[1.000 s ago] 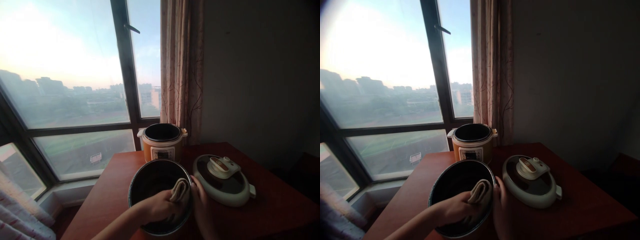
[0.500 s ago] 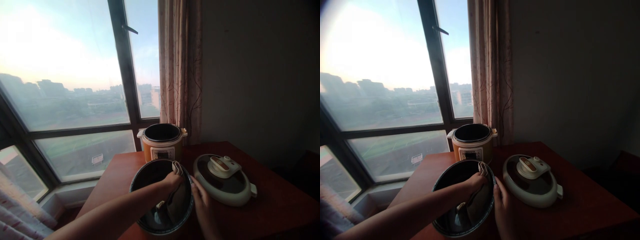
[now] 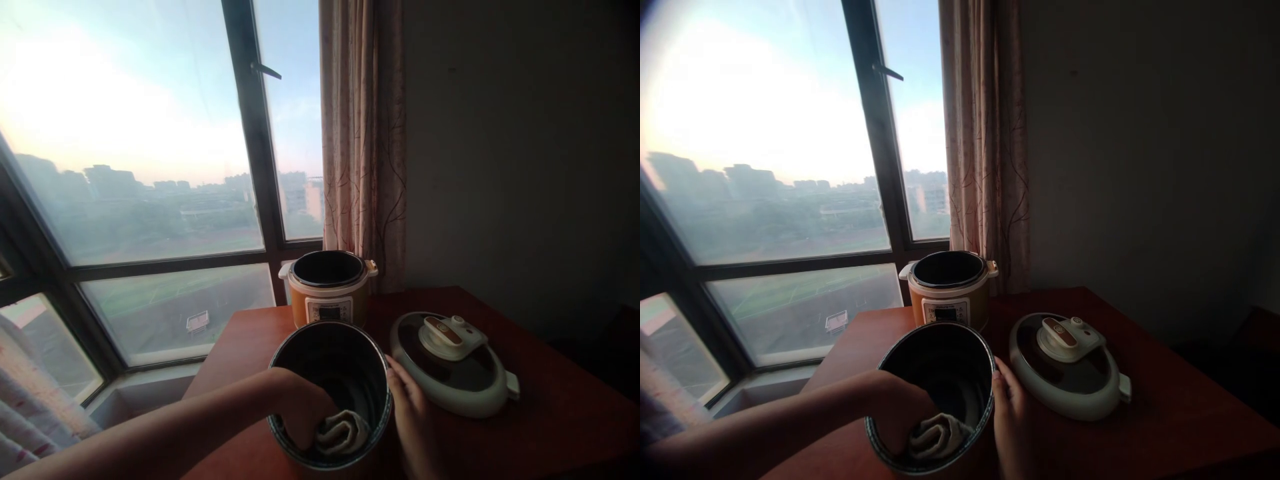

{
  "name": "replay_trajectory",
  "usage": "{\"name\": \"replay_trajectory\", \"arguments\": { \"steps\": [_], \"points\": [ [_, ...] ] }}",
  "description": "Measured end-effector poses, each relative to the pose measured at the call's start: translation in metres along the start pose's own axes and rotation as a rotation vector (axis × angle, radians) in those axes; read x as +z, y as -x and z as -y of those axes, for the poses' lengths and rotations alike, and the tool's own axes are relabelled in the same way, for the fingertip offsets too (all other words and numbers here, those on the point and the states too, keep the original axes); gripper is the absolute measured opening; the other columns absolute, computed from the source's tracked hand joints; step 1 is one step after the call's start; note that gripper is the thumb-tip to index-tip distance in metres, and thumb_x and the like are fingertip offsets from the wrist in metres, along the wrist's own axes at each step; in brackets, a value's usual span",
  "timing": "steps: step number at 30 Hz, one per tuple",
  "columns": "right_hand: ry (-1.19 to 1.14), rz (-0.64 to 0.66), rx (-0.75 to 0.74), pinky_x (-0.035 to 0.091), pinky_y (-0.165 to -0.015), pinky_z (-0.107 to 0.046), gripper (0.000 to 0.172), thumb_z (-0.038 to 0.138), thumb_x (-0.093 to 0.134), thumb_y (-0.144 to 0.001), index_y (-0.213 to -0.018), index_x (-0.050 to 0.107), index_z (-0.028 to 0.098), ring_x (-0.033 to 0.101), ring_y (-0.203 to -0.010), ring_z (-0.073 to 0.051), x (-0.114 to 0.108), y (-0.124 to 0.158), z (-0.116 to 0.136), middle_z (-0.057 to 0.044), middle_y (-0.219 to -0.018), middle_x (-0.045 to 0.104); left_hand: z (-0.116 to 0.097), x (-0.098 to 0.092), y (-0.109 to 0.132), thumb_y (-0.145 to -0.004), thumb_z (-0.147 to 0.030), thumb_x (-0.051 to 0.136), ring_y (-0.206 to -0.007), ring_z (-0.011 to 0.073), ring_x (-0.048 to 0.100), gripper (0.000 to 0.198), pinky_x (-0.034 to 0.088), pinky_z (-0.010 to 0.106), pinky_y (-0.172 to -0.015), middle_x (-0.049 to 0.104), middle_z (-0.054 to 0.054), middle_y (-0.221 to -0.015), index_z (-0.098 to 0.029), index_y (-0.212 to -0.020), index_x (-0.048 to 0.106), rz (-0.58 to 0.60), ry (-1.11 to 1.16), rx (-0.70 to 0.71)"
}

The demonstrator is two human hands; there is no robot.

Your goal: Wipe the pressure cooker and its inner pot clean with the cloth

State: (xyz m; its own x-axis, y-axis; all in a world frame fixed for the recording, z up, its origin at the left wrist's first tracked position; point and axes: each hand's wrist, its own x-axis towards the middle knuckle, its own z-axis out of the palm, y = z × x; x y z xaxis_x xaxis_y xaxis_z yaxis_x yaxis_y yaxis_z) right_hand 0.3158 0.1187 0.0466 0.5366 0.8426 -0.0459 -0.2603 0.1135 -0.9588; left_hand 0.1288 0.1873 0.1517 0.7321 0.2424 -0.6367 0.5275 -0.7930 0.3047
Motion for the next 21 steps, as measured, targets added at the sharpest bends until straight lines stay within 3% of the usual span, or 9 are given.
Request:
{"name": "replay_trajectory", "arguments": {
  "steps": [4,7,12,16,18,21],
  "points": [
    [0.004,-0.031,-0.011,0.054,-0.098,-0.041,0.060,0.063,0.069,-0.074,-0.113,0.075,0.018,0.063,-0.123,-0.035,0.000,0.000,-0.003,-0.012,-0.125,0.073,-0.002,0.004,-0.011,-0.058,-0.015,0.067,-0.064,0.0195,0.059,0.020,0.048,0.030,-0.060,0.055,-0.003,-0.064,-0.023,-0.067,0.052,0.054,0.109,-0.126],
    [-0.009,-0.036,-0.012,0.055,-0.097,-0.041,0.059,0.063,0.071,-0.073,-0.112,0.075,0.019,0.066,-0.118,-0.034,-0.001,0.000,-0.003,-0.011,-0.123,0.074,-0.014,0.010,-0.032,-0.059,-0.015,0.066,-0.061,0.0168,0.055,0.015,0.047,0.029,-0.059,0.055,-0.004,-0.064,-0.022,-0.065,0.054,0.011,0.320,-0.205],
    [-0.115,0.073,0.106,0.060,-0.079,-0.038,0.059,0.061,0.080,-0.066,-0.108,0.076,0.020,0.073,-0.102,-0.033,-0.006,-0.006,0.005,-0.010,-0.110,0.078,-0.030,0.018,-0.068,-0.053,-0.008,0.068,-0.062,0.0140,0.053,0.022,0.046,0.026,-0.060,0.060,-0.004,-0.069,-0.019,-0.072,0.066,-0.270,0.811,-0.244],
    [-0.136,0.147,0.108,0.059,-0.085,-0.041,0.059,0.061,0.083,-0.063,-0.104,0.078,0.020,0.072,-0.103,-0.034,-0.011,-0.013,0.011,-0.011,-0.107,0.079,-0.026,0.015,-0.080,-0.061,-0.009,0.064,-0.064,0.0154,0.059,0.013,0.051,0.027,-0.065,0.064,0.000,-0.071,-0.016,-0.072,0.067,-0.590,1.226,-0.265],
    [-0.078,0.159,0.076,0.056,-0.092,-0.042,0.059,0.064,0.083,-0.063,-0.103,0.079,0.020,0.071,-0.107,-0.034,-0.013,-0.015,0.013,-0.012,-0.109,0.078,-0.023,0.013,-0.081,-0.069,-0.011,0.059,-0.073,0.0179,0.065,0.014,0.053,0.027,-0.070,0.068,0.003,-0.078,-0.015,-0.079,0.068,-0.700,1.277,-0.275],
    [-0.014,0.164,0.030,0.054,-0.097,-0.041,0.059,0.064,0.082,-0.063,-0.104,0.079,0.021,0.069,-0.113,-0.033,-0.014,-0.017,0.014,-0.011,-0.113,0.077,-0.024,0.014,-0.084,-0.077,-0.016,0.055,-0.084,0.0218,0.069,0.020,0.055,0.028,-0.073,0.071,0.007,-0.086,-0.014,-0.091,0.069,-0.758,1.279,-0.266]
  ]
}}
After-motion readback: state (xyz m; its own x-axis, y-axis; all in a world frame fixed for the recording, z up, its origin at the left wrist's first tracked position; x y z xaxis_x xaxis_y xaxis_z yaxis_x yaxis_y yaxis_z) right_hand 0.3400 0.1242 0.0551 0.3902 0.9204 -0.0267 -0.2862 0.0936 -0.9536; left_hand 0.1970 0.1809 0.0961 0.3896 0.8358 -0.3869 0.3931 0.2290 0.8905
